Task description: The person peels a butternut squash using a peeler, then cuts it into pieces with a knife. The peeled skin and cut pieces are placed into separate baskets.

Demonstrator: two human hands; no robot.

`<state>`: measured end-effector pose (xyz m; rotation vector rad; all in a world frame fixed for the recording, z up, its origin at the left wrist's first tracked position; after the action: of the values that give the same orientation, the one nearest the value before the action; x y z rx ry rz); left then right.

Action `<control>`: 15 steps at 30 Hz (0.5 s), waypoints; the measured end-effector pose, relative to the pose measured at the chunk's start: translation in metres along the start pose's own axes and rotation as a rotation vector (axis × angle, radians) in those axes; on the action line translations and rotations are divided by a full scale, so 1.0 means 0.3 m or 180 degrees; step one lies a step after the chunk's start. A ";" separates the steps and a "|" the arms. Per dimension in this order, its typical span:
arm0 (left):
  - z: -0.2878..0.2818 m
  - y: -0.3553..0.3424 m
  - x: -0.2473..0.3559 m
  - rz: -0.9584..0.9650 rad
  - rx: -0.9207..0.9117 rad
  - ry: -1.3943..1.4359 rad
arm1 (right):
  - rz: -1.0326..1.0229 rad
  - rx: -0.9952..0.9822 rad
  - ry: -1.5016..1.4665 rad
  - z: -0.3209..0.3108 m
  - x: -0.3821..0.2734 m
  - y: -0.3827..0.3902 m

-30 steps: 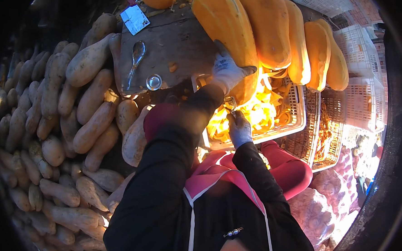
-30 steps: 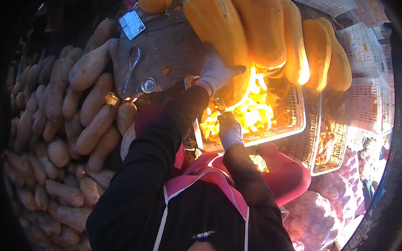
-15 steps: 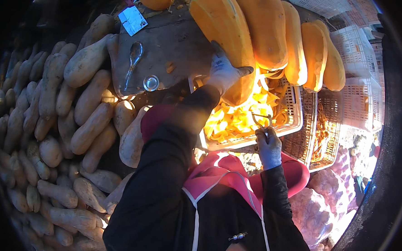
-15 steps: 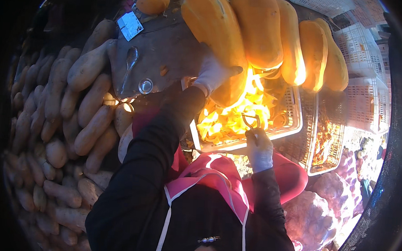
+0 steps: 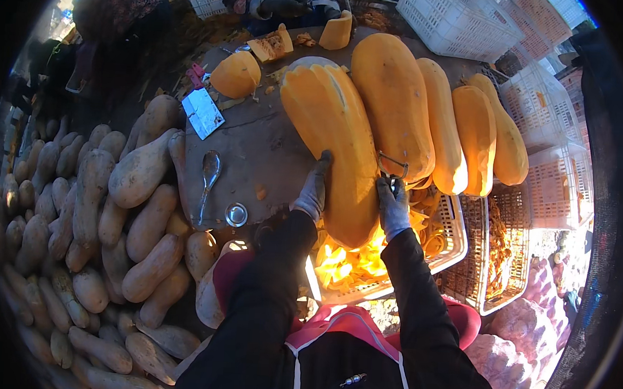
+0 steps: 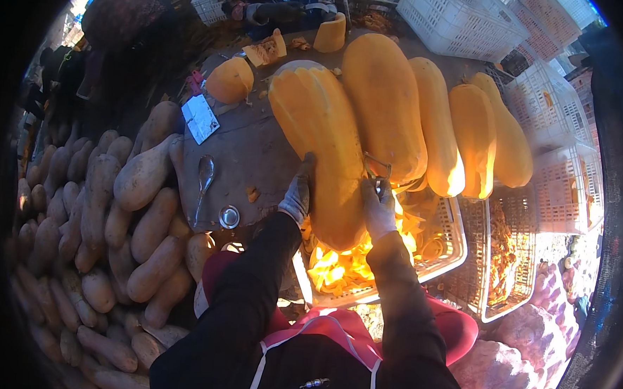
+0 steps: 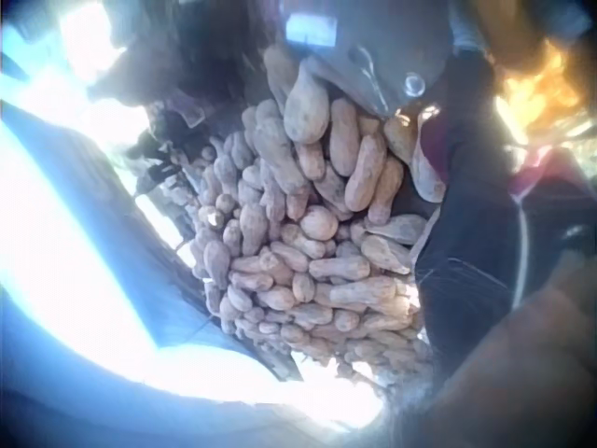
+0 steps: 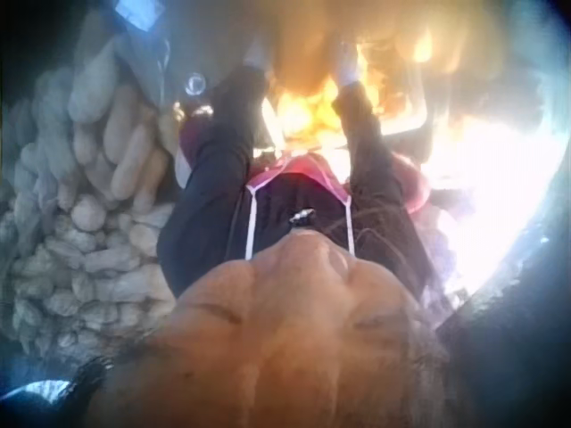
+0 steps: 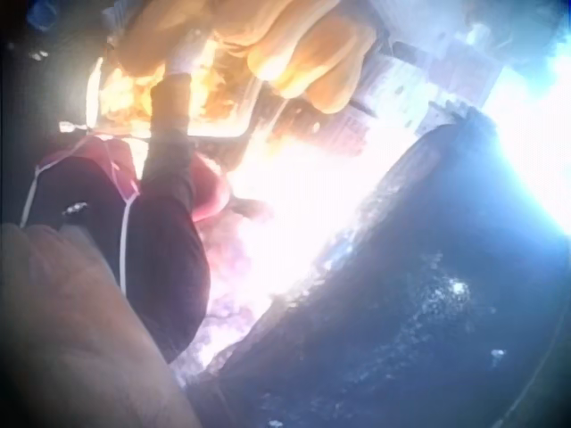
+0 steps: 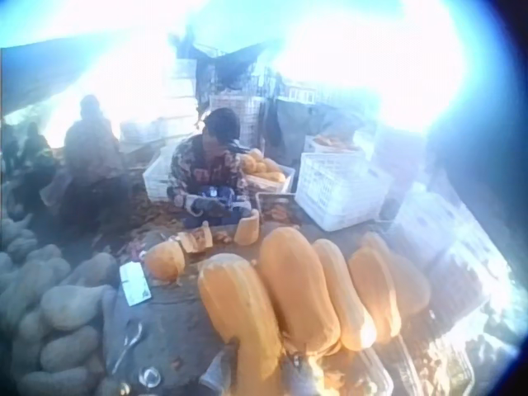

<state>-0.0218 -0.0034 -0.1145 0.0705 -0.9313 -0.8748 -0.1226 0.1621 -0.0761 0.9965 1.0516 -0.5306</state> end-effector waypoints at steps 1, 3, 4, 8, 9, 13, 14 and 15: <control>0.024 0.047 0.063 -0.0109 -0.0040 -0.0030 | -0.0008 -0.0052 -0.0043 0.026 -0.001 0.015; 0.030 0.081 0.134 -0.0130 -0.0106 -0.0110 | 0.0035 0.0038 0.0056 0.072 0.021 0.038; 0.029 0.082 0.155 -0.0052 -0.0135 -0.0172 | -0.0012 -0.0027 -0.0191 0.094 0.042 0.039; 0.001 0.038 0.203 -0.0129 -0.0253 -0.0799 | 0.0121 0.0411 -0.0389 0.119 0.199 -0.030; -0.015 0.017 0.208 -0.0027 -0.0230 -0.1140 | 0.0161 0.0454 -0.0415 0.125 0.253 -0.052; -0.044 0.019 0.201 0.0184 0.0096 -0.1846 | 0.0861 0.0514 0.0110 0.158 0.164 0.091; 0.000 0.045 0.203 0.0174 0.0181 -0.1881 | 0.0898 0.0506 -0.0222 0.130 0.237 0.099; 0.079 0.077 0.203 0.0258 0.0244 -0.1982 | 0.0886 0.0535 -0.0565 0.073 0.349 0.081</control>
<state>-0.0068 -0.0227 -0.0497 -0.1840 -1.5376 -0.7961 -0.0483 0.1633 -0.1567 1.1990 0.7045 -0.4732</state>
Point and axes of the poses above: each hand's wrist, its own y-axis away from the middle knuckle, its own z-axis out of the palm, x = y × z, the point moved 4 cm from there along -y, towards the middle knuckle, and after that the axes turned 10 degrees about z, right-handed, at the moved point
